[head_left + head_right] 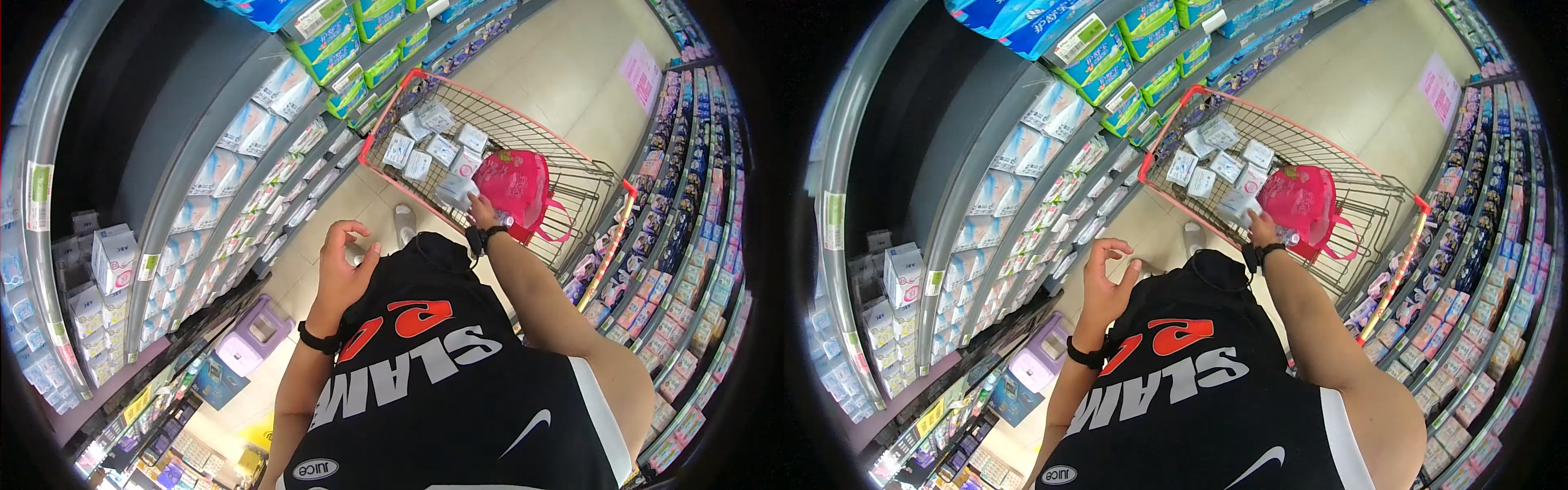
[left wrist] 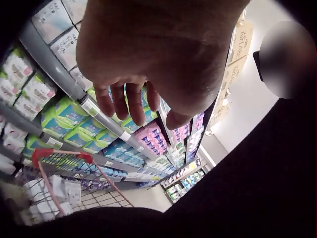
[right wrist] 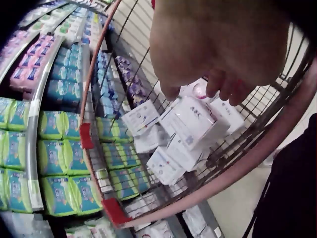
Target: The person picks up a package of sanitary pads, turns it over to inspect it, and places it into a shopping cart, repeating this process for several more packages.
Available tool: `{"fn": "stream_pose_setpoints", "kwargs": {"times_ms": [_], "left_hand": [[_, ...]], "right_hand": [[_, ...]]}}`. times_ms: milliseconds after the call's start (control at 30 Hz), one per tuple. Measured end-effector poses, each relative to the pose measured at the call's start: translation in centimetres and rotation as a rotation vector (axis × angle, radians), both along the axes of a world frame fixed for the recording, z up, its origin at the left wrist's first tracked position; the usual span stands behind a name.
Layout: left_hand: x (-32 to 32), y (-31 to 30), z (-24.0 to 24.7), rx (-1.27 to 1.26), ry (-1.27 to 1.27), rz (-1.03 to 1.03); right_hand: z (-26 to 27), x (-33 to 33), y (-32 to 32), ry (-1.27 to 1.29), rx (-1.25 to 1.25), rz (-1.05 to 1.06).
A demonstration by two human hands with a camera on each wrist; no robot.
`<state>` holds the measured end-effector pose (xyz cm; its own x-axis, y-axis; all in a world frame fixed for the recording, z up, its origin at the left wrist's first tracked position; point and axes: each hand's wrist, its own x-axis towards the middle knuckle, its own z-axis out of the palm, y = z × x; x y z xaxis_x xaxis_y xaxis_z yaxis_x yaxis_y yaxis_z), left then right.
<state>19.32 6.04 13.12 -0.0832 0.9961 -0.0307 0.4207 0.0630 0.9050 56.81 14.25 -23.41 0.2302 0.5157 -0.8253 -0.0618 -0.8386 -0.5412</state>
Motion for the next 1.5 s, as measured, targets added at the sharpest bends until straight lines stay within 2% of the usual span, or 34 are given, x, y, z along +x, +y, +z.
{"fn": "stream_pose_setpoints", "kwargs": {"times_ms": [67,133,167,200,267,367,400,467,533,700,800,933,1000,1133,1267,1467,1500], "left_hand": [[0.6,0.2,0.1,-0.006,0.012,-0.022],[1.2,0.4,0.3,-0.004,0.046,-0.065],[1.6,0.4,0.4,-0.005,0.062,-0.086],[1.8,0.4,0.6,-0.007,0.08,-0.118],[2.2,0.5,0.9,-0.013,0.115,-0.175],[2.4,0.3,1.4,0.012,0.166,-0.264],[2.4,-0.2,1.5,0.012,0.167,-0.283],[1.9,-0.5,1.8,0.037,0.178,-0.327],[0.4,-1.9,1.7,0.039,0.177,-0.339],[-3.1,-5.8,2.6,0.067,0.201,-0.415],[-5.9,-9.6,2.9,0.082,0.236,-0.425],[-10.4,-15.2,3.1,0.038,0.192,-0.367],[-12.8,-17.9,2.9,0.017,0.222,-0.301],[-17.3,-22.8,2.0,0.032,0.201,-0.213],[-19.9,-25.7,2.6,0.031,0.18,-0.207],[-21.1,-26.9,2.5,0.054,0.182,-0.259],[-21.2,-26.8,2.5,0.059,0.182,-0.264]], "right_hand": [[-1.9,-2.1,1.0,-0.026,0.071,-0.069],[0.5,-4.4,2.2,-0.007,0.036,0.082],[1.1,-5.3,2.4,0.059,0.022,0.206],[2.0,-6.1,2.0,0.091,0.11,0.464],[4.2,-8.0,0.6,0.172,0.246,0.831],[6.5,-9.7,-0.1,-0.103,0.182,1.122],[7.7,-9.5,-0.1,-0.033,0.233,1.103],[3.9,-8.9,-1.0,0.042,0.41,1.09],[4.1,-9.2,-1.3,-0.019,0.276,1.153],[5.3,-10.6,-4.3,-0.167,0.346,1.12],[4.8,-12.4,-6.2,-0.171,0.337,1.115],[5.6,-15.5,-9.8,-0.28,0.232,1.164],[6.9,-17.4,-12.2,-0.348,0.295,1.189],[7.7,-21.2,-16.1,-0.416,0.259,1.193],[8.7,-25.0,-19.0,-0.465,0.245,1.208],[3.6,-27.4,-20.5,-0.339,0.262,1.22],[4.8,-28.2,-21.1,-0.365,0.295,1.184]]}}
